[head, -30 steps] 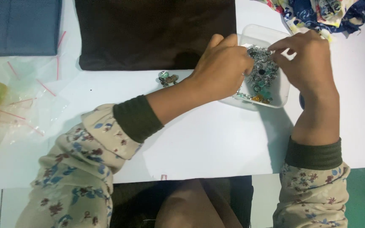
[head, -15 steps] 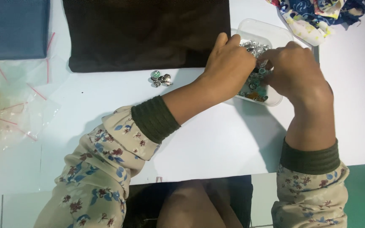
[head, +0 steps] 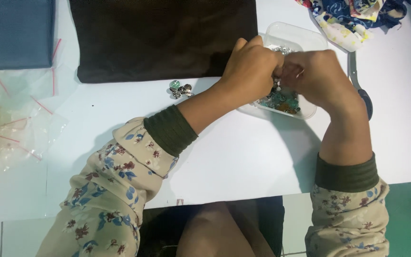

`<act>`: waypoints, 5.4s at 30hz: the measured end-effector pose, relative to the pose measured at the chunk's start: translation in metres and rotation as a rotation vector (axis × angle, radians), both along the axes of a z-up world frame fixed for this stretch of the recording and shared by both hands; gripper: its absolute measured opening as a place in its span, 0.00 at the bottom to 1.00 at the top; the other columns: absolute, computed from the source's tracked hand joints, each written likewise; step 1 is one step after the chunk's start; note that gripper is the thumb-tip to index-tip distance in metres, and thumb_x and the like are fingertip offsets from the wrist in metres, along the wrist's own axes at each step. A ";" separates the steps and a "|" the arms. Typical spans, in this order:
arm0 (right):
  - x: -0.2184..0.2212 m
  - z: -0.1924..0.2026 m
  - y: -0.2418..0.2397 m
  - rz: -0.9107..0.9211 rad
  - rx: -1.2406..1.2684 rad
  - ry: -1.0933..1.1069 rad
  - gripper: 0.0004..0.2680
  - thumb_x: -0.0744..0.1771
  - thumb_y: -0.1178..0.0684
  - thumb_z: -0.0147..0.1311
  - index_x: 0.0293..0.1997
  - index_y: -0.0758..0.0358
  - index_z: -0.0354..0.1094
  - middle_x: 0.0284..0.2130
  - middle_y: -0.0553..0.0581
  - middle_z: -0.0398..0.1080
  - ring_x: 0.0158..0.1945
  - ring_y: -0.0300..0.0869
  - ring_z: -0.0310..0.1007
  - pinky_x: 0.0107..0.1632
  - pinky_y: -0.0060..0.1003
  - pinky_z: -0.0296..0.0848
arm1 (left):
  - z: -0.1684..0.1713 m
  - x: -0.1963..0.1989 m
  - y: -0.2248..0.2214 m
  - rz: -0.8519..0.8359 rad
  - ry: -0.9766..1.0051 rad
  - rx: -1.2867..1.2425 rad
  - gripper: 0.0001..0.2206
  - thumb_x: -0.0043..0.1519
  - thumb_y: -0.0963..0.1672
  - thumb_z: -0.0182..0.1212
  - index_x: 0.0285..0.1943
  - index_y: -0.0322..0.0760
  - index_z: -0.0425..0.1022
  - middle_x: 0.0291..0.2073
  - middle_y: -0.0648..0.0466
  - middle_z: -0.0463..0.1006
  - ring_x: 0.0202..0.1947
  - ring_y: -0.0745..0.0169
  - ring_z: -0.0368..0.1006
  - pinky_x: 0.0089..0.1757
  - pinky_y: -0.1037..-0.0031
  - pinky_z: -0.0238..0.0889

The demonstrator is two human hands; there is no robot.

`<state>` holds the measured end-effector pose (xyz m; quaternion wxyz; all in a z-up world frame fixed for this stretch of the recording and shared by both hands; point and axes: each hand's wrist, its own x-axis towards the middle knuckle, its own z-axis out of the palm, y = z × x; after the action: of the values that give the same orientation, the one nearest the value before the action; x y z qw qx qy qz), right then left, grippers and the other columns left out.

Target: The person picks up buttons from a tray and places them into small plastic bags, eventually sealing one of the bags.

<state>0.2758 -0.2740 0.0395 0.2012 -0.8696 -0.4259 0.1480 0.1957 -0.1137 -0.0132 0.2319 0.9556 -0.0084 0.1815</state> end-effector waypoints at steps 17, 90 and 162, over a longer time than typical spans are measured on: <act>-0.008 0.015 0.001 -0.079 0.358 0.282 0.15 0.64 0.72 0.54 0.52 0.61 0.74 0.37 0.53 0.75 0.41 0.34 0.73 0.43 0.29 0.75 | 0.009 -0.003 0.005 0.044 -0.147 -0.147 0.11 0.47 0.40 0.67 0.33 0.54 0.75 0.27 0.71 0.80 0.40 0.57 0.70 0.42 0.61 0.55; -0.127 0.006 0.067 0.547 0.864 -0.627 0.04 0.69 0.68 0.64 0.39 0.80 0.72 0.33 0.69 0.73 0.33 0.51 0.71 0.35 0.41 0.69 | 0.042 -0.149 0.100 0.106 -0.323 -0.039 0.05 0.60 0.42 0.64 0.33 0.53 0.78 0.20 0.67 0.74 0.24 0.61 0.67 0.35 0.62 0.54; -0.270 -0.035 0.183 0.710 0.840 -0.249 0.13 0.67 0.72 0.51 0.54 0.64 0.68 0.45 0.64 0.68 0.39 0.53 0.64 0.45 0.43 0.66 | 0.047 -0.379 0.179 0.447 -0.329 0.056 0.12 0.64 0.36 0.71 0.56 0.36 0.81 0.45 0.49 0.75 0.41 0.51 0.69 0.43 0.63 0.64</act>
<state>0.0055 -0.0907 0.0041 0.4162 -0.5290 -0.7353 -0.0792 -0.1835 0.0651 0.0340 0.1553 0.8975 0.1599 0.3806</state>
